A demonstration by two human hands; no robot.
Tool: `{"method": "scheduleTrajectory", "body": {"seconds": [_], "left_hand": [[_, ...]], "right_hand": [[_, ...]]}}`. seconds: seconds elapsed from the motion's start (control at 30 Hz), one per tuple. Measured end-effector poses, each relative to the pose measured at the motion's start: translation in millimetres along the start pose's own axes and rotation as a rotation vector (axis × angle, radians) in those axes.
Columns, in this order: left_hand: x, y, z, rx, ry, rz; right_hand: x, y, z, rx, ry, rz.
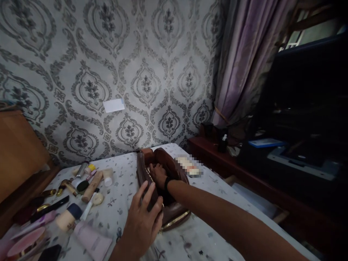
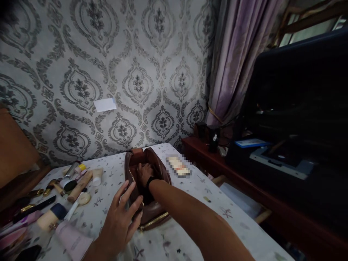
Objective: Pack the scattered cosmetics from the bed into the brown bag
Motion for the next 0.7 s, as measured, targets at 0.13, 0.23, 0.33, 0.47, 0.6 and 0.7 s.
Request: {"method": "scheduleTrajectory", "body": {"seconds": [0.13,0.23,0.33,0.47,0.6,0.7], "left_hand": [[-0.4,1.8,0.1,0.014,0.003,-0.013],[0.1,2.2,0.3,0.023,0.008,-0.015],[0.1,2.4,1.2,0.027,0.01,-0.011],[0.6,3.7,3.7,0.042,-0.012,-0.002],[0.5,3.5,3.2,0.041,-0.009,-0.003],[0.6,1.9,1.6,0.034,-0.009,-0.003]], "right_hand": [[-0.2,5.2,-1.2,-0.002,0.078,-0.013],[-0.6,5.1,-3.7,-0.006,0.097,-0.029],[-2.2,4.6,-5.7,-0.009,0.12,-0.035],[-3.1,4.6,-4.9,-0.015,0.126,-0.016],[-4.6,-0.2,-0.2,-0.027,0.115,0.025],[-4.4,-6.8,5.0,-0.033,0.06,0.054]]}}
Point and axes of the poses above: each hand's wrist, its own z-axis away from the middle knuckle, its own y-axis out of the palm, x = y × z, the point moved 5 cm from there along -z, towards the middle knuckle, and after that the axes turned 7 degrees about y, right-handed, at the moved point
